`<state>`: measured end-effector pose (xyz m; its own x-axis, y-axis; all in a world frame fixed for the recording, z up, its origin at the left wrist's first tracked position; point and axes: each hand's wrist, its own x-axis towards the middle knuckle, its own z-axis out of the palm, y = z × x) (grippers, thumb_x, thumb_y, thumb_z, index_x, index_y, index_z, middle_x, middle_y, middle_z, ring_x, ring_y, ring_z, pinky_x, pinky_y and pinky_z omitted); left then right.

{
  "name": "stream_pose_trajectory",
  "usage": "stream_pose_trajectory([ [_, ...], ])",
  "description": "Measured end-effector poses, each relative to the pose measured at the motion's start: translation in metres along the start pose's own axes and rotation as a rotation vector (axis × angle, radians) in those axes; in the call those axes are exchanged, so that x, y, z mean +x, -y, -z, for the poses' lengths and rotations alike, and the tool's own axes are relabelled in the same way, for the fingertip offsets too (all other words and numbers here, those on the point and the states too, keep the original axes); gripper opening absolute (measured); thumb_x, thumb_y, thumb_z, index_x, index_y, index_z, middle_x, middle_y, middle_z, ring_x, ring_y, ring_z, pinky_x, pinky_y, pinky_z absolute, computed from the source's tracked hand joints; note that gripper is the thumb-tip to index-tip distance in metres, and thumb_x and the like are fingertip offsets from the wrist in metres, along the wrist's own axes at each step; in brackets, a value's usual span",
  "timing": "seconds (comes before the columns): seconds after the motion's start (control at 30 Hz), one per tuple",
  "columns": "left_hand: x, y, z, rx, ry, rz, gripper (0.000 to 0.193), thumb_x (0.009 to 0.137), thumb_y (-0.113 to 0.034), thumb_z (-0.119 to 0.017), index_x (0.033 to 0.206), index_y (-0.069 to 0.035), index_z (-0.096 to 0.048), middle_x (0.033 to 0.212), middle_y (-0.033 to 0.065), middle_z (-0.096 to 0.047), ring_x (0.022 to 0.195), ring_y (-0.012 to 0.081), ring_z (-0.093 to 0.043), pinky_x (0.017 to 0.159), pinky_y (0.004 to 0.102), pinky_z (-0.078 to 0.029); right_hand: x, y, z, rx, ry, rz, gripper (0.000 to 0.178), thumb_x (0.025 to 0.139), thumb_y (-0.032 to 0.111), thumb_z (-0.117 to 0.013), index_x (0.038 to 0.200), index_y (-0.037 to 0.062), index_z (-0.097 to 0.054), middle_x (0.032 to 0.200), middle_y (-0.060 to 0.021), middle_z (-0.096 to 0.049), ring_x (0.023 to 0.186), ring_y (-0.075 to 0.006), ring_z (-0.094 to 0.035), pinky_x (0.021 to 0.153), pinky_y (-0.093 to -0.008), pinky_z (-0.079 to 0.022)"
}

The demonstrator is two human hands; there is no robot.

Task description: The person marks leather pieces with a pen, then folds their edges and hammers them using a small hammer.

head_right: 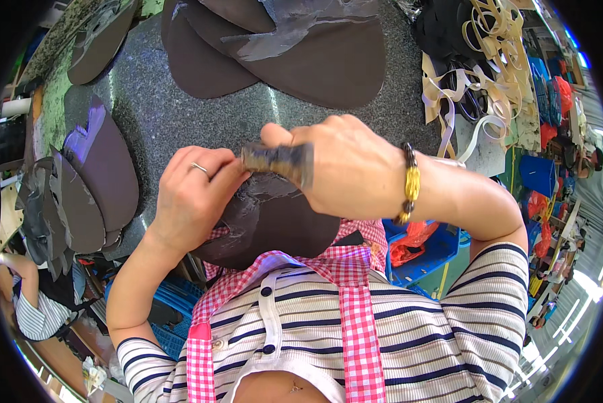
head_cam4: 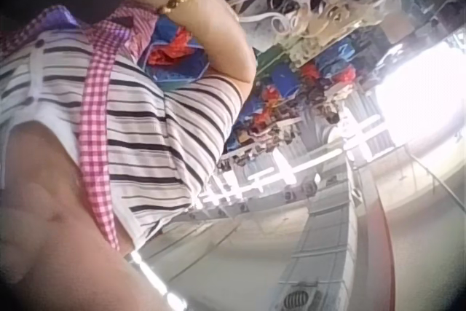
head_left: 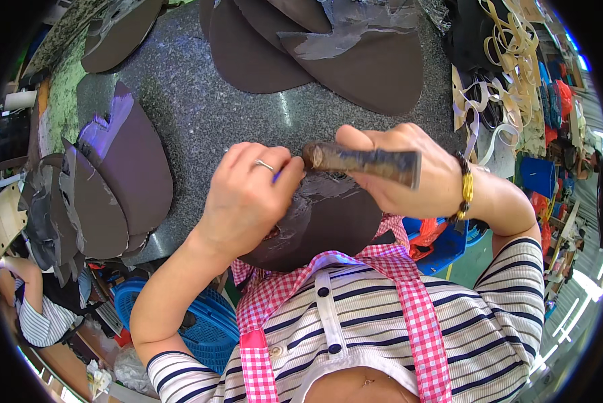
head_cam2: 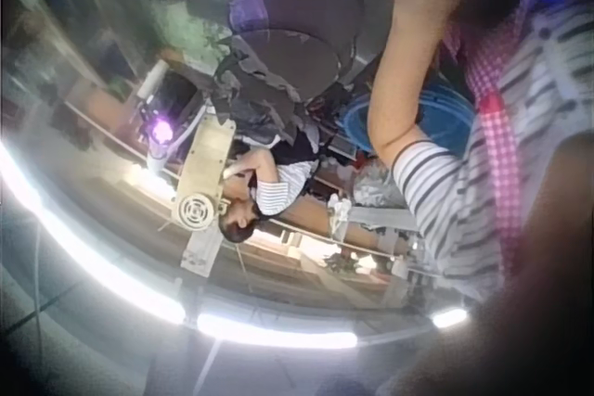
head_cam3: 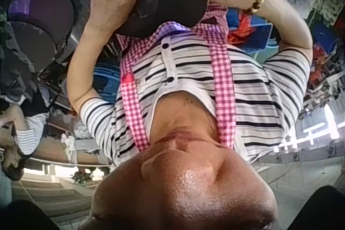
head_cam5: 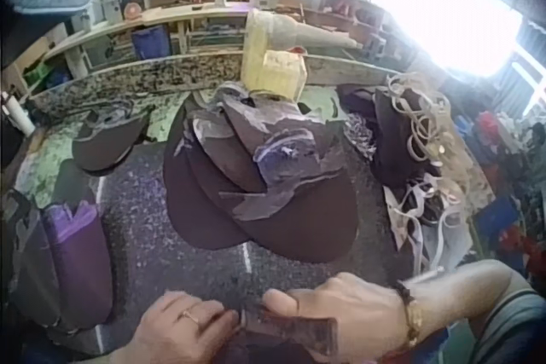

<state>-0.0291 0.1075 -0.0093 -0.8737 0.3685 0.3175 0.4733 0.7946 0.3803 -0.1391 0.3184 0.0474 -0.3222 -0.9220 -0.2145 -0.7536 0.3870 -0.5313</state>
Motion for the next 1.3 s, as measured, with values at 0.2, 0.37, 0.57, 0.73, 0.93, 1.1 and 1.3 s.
stream_pose_trajectory([
  [0.2, -0.014, -0.012, 0.005, -0.172, -0.045, 0.414, 0.028, 0.070, -0.010, -0.080, 0.097, -0.005, -0.071, 0.080, 0.0064, -0.062, 0.074, 0.0235, -0.062, 0.065, 0.0340, -0.049, 0.001, -0.003, -0.007, 0.022, -0.074, -0.007, 0.024, 0.081, 0.009, -0.060, 0.102, 0.0030, -0.051, 0.067, -0.0149, -0.060, 0.059, -0.0386, -0.061, 0.051, -0.0470, -0.048],
  [0.37, -0.017, -0.018, -0.003, 0.019, -0.148, 0.228, 0.025, 0.071, -0.009, -0.078, 0.095, -0.007, -0.072, 0.086, 0.0037, -0.063, 0.079, 0.0229, -0.062, 0.072, 0.0365, -0.048, 0.006, -0.008, -0.007, 0.056, -0.183, 0.084, 0.018, 0.086, 0.011, -0.059, 0.101, 0.0060, -0.051, 0.062, -0.0143, -0.057, 0.057, -0.0376, -0.060, 0.050, -0.0465, -0.046],
  [0.57, -0.017, -0.023, -0.005, 0.216, -0.083, 0.142, 0.025, 0.073, -0.012, -0.075, 0.097, -0.006, -0.070, 0.088, 0.0035, -0.061, 0.078, 0.0226, -0.059, 0.079, 0.0406, -0.046, 0.009, -0.009, -0.013, 0.037, -0.280, 0.141, 0.019, 0.083, 0.009, -0.060, 0.103, 0.0083, -0.060, 0.070, -0.0108, -0.059, 0.057, -0.0356, -0.060, 0.050, -0.0437, -0.047],
  [0.73, -0.021, -0.020, -0.003, 0.067, -0.128, 0.230, 0.023, 0.074, -0.010, -0.076, 0.096, -0.006, -0.070, 0.087, 0.0023, -0.062, 0.077, 0.0202, -0.060, 0.081, 0.0401, -0.045, 0.009, 0.008, -0.008, 0.046, -0.041, 0.001, 0.019, 0.080, 0.004, -0.065, 0.096, 0.0025, -0.055, 0.073, -0.0152, -0.059, 0.057, -0.0356, -0.058, 0.048, -0.0431, -0.044],
  [0.93, -0.031, -0.027, -0.003, 0.169, -0.140, 0.225, 0.020, 0.074, -0.009, -0.075, 0.093, -0.007, -0.071, 0.086, 0.0009, -0.063, 0.074, 0.0178, -0.060, 0.086, 0.0402, -0.043, 0.019, -0.004, -0.012, -0.040, -0.226, 0.237, 0.030, 0.079, 0.010, -0.063, 0.107, 0.0022, -0.054, 0.072, -0.0149, -0.061, 0.057, -0.0368, -0.061, 0.051, -0.0449, -0.048],
  [1.1, -0.032, -0.030, -0.001, 0.216, -0.102, 0.202, 0.021, 0.076, -0.010, -0.074, 0.096, -0.007, -0.071, 0.090, 0.0015, -0.063, 0.074, 0.0170, -0.060, 0.087, 0.0407, -0.043, 0.015, -0.001, -0.009, -0.192, -0.134, 0.261, 0.032, 0.083, 0.010, -0.059, 0.115, 0.0055, -0.058, 0.065, -0.0128, -0.060, 0.058, -0.0331, -0.061, 0.051, -0.0424, -0.049],
  [1.3, -0.041, -0.028, -0.003, 0.153, -0.168, 0.242, 0.020, 0.076, -0.011, -0.074, 0.096, -0.007, -0.070, 0.091, 0.0018, -0.063, 0.075, 0.0167, -0.060, 0.087, 0.0410, -0.042, 0.015, 0.017, -0.008, -0.072, -0.014, 0.117, 0.038, 0.074, 0.006, -0.063, 0.113, 0.0063, -0.060, 0.074, -0.0140, -0.061, 0.056, -0.0323, -0.062, 0.049, -0.0431, -0.049],
])
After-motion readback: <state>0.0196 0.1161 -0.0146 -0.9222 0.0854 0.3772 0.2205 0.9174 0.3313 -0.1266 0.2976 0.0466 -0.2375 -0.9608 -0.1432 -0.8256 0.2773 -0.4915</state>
